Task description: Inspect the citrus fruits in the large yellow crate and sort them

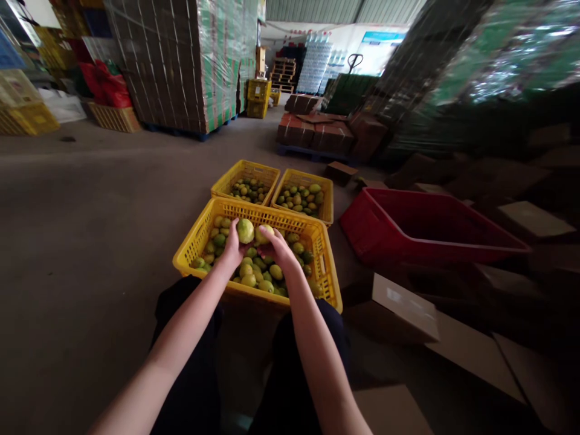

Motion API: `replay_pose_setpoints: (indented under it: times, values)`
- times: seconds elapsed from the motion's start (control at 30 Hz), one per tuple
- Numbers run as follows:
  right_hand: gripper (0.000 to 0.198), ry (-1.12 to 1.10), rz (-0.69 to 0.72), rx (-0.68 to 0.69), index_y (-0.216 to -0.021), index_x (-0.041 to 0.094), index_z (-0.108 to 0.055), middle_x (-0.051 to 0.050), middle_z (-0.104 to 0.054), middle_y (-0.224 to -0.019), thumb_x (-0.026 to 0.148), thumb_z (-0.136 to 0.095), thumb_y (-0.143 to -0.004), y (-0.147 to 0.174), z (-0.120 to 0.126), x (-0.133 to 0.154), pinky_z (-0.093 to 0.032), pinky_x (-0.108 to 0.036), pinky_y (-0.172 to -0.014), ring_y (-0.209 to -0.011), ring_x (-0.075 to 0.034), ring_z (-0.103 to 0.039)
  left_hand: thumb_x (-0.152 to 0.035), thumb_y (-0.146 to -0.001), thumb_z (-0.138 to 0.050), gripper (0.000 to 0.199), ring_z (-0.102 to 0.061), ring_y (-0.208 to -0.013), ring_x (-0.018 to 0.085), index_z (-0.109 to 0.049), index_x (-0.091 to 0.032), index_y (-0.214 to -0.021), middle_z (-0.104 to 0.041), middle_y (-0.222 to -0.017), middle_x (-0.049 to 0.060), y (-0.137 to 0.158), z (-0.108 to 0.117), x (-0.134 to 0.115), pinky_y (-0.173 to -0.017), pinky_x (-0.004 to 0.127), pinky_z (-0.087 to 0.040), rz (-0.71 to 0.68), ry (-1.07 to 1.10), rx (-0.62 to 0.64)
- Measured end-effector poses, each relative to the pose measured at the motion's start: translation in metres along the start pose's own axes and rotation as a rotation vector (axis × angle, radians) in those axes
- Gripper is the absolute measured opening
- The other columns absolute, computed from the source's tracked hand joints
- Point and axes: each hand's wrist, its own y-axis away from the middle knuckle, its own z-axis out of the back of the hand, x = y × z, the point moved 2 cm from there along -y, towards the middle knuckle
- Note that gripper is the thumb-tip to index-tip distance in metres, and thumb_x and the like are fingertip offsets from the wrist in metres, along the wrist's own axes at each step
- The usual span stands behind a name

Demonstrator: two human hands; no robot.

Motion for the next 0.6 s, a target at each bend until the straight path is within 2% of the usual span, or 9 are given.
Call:
replay_pose_setpoints:
  times: [0.07, 0.13, 0.23, 0.37, 0.47, 0.6]
  values:
    - [0.051, 0.131, 0.025, 0.111, -0.085, 0.022, -0.053, 0.005, -0.062, -0.065, 0.034, -0.09, -0.051, 0.005, -0.001, 0.002, -0.046, -0.022, -0.035, -0.046, -0.011, -0.056, -0.043, -0.092, -0.048, 0.026, -0.066, -0.078, 0.019, -0.06, -0.023, -0.081, -0.065, -0.07, 0.001, 0.002, 0.003, -0.006, -0.06, 0.025, -0.053, 0.025, -0.021, 0.013]
    - [0.056, 0.286, 0.08, 0.097, -0.086, 0.022, -0.054, 0.006, -0.061, -0.067, 0.032, -0.091, -0.045, 0.009, 0.0, 0.0, -0.048, -0.023, -0.036, -0.047, -0.011, -0.055, -0.044, -0.091, -0.048, 0.029, -0.066, -0.073, 0.019, -0.061, -0.021, -0.079, -0.063, -0.066, 0.002, 0.006, 0.005, -0.011, -0.057, 0.025, -0.052, 0.065, -0.063, 0.018]
    - [0.048, 0.606, 0.222, -0.014, -0.086, 0.021, -0.058, 0.003, -0.063, -0.069, 0.04, -0.086, -0.053, 0.012, 0.003, -0.004, -0.047, -0.025, -0.04, -0.049, -0.012, -0.055, -0.046, -0.091, -0.048, 0.031, -0.063, -0.065, 0.018, -0.062, -0.021, -0.077, -0.061, -0.062, 0.002, 0.012, 0.009, -0.016, -0.05, 0.024, -0.048, 0.104, -0.11, -0.011]
    - [0.035, 0.932, 0.429, -0.076, -0.074, 0.02, -0.059, -0.001, -0.064, -0.066, 0.048, -0.077, -0.063, 0.017, 0.004, -0.004, -0.05, -0.03, -0.058, -0.063, -0.019, -0.062, -0.043, -0.091, -0.051, 0.03, -0.058, -0.058, 0.015, -0.062, -0.02, -0.076, -0.062, -0.063, 0.002, 0.017, 0.011, -0.017, -0.047, 0.023, -0.045, 0.102, -0.131, -0.036]
    - [0.036, 1.046, 0.525, -0.082, -0.072, 0.021, -0.056, -0.003, -0.064, -0.066, 0.053, -0.072, -0.067, 0.021, 0.005, -0.002, -0.05, -0.032, -0.061, -0.063, -0.02, -0.062, -0.041, -0.091, -0.05, 0.03, -0.058, -0.057, 0.015, -0.062, -0.019, -0.075, -0.062, -0.065, 0.002, 0.02, 0.011, -0.016, -0.047, 0.024, -0.046, 0.1, -0.126, -0.004]
    - [0.037, 1.098, 0.622, -0.107, -0.082, 0.02, -0.057, -0.007, -0.07, -0.082, 0.054, -0.068, -0.07, 0.024, 0.004, 0.002, -0.051, -0.033, -0.066, -0.071, -0.023, -0.065, -0.043, -0.089, -0.054, 0.028, -0.058, -0.056, 0.015, -0.062, -0.02, -0.076, -0.062, -0.064, 0.002, 0.02, 0.01, -0.015, -0.047, 0.024, -0.047, 0.115, -0.101, 0.005]
